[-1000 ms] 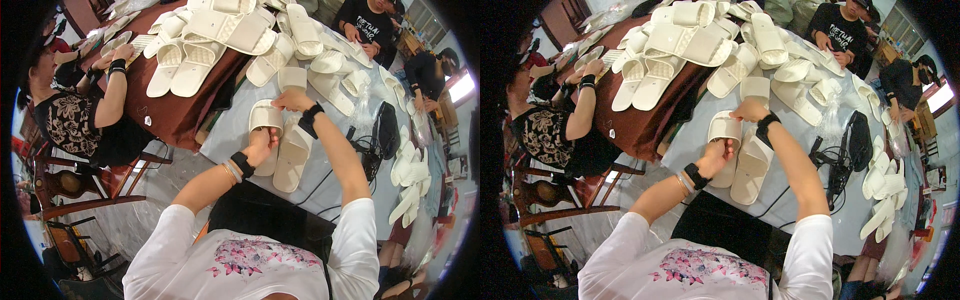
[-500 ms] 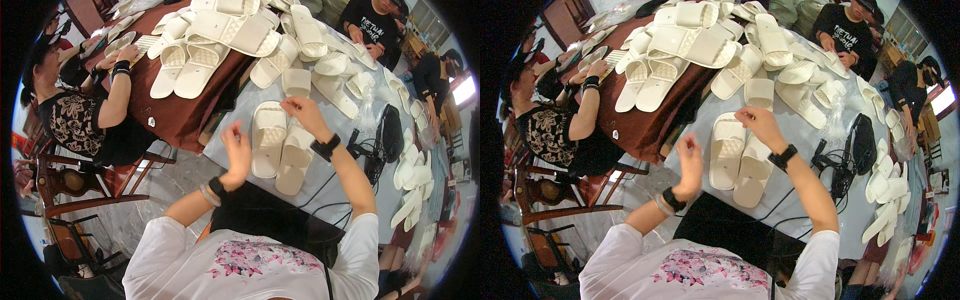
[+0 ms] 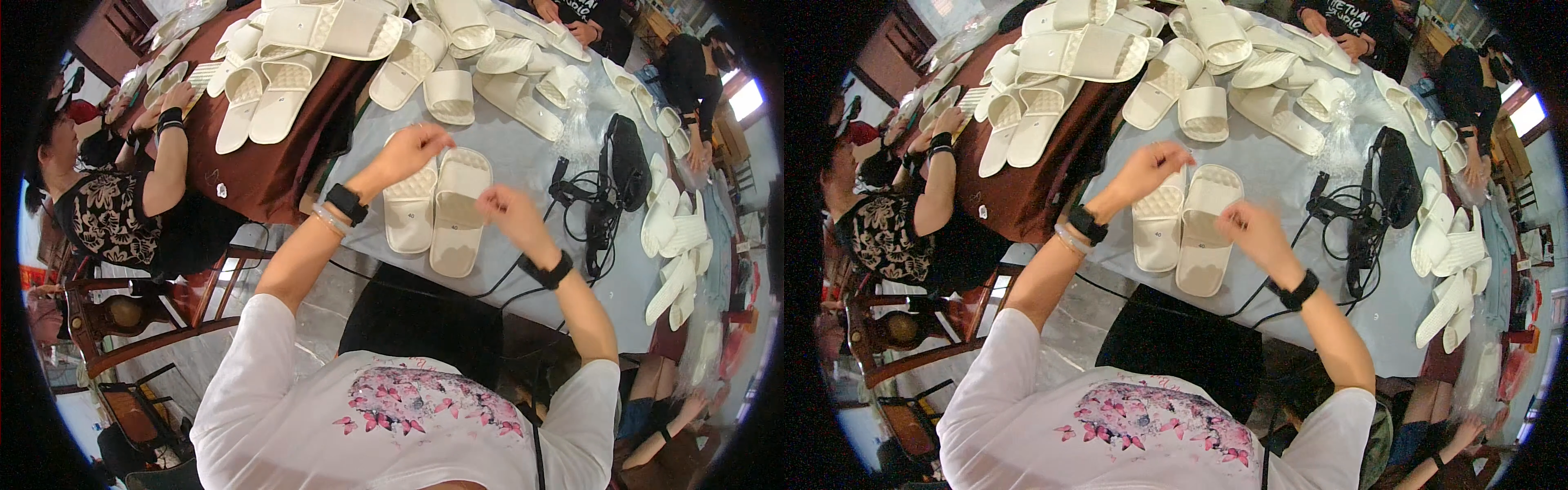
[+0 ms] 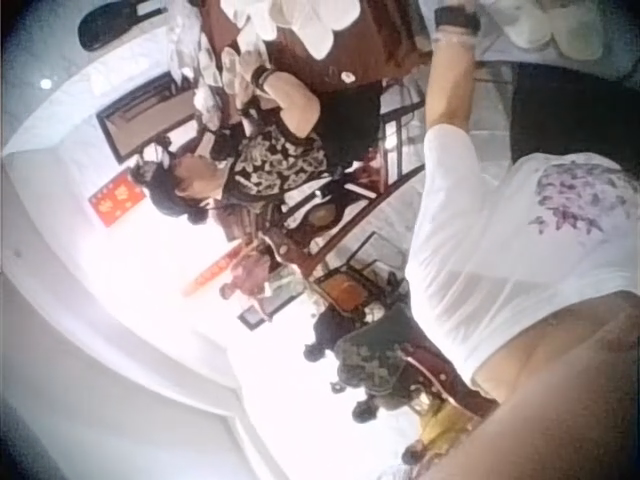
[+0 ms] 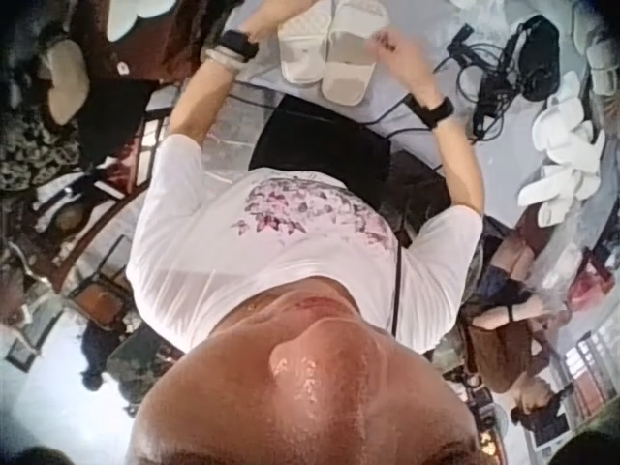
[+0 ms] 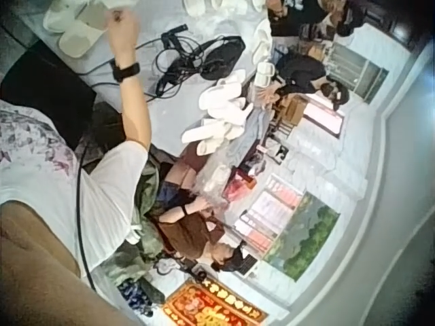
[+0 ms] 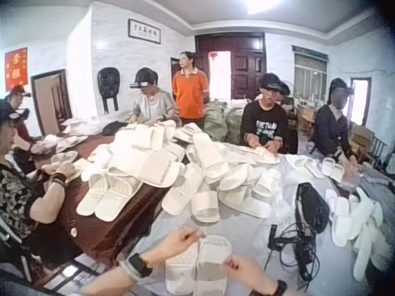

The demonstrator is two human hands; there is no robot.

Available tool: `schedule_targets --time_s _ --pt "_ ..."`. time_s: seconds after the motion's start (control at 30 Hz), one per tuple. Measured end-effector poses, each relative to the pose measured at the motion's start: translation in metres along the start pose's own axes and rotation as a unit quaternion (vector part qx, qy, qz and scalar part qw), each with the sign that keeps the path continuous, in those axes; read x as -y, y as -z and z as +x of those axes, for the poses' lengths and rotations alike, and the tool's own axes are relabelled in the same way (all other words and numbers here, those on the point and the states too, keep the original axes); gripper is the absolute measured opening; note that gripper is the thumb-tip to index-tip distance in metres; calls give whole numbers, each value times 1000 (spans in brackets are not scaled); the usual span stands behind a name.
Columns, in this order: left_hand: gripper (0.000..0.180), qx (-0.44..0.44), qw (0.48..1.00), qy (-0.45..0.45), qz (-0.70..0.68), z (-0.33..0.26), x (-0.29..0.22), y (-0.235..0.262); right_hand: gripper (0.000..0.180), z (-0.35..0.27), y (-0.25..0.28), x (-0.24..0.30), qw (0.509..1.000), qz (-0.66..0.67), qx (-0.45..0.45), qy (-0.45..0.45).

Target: The recorder is inspecting and cleaning pairs of white foam slippers at a large work table with several other people.

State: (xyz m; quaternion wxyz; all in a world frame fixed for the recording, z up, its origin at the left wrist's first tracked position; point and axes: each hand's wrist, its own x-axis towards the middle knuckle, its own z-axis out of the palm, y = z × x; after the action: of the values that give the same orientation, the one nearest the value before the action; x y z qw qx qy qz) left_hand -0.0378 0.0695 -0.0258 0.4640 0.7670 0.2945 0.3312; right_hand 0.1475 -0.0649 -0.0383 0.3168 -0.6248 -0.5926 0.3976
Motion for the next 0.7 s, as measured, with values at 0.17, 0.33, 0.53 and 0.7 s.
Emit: schedule_targets --time_s 0.17,0.33,0.53,0.7 --pt "16 134 981 -105 96 -42 -8 -31 17 -10 -17 -4 994 102 -26 2" --pt "16 78 990 -63 94 -63 -2 -35 17 11 -13 0 966 247 6 -75" --pt "9 13 964 -44 261 -83 5 -50 22 52 0 -15 906 -227 -226 276" --pt "9 -61 950 15 307 -81 24 -74 29 63 12 -36 977 -204 55 38"
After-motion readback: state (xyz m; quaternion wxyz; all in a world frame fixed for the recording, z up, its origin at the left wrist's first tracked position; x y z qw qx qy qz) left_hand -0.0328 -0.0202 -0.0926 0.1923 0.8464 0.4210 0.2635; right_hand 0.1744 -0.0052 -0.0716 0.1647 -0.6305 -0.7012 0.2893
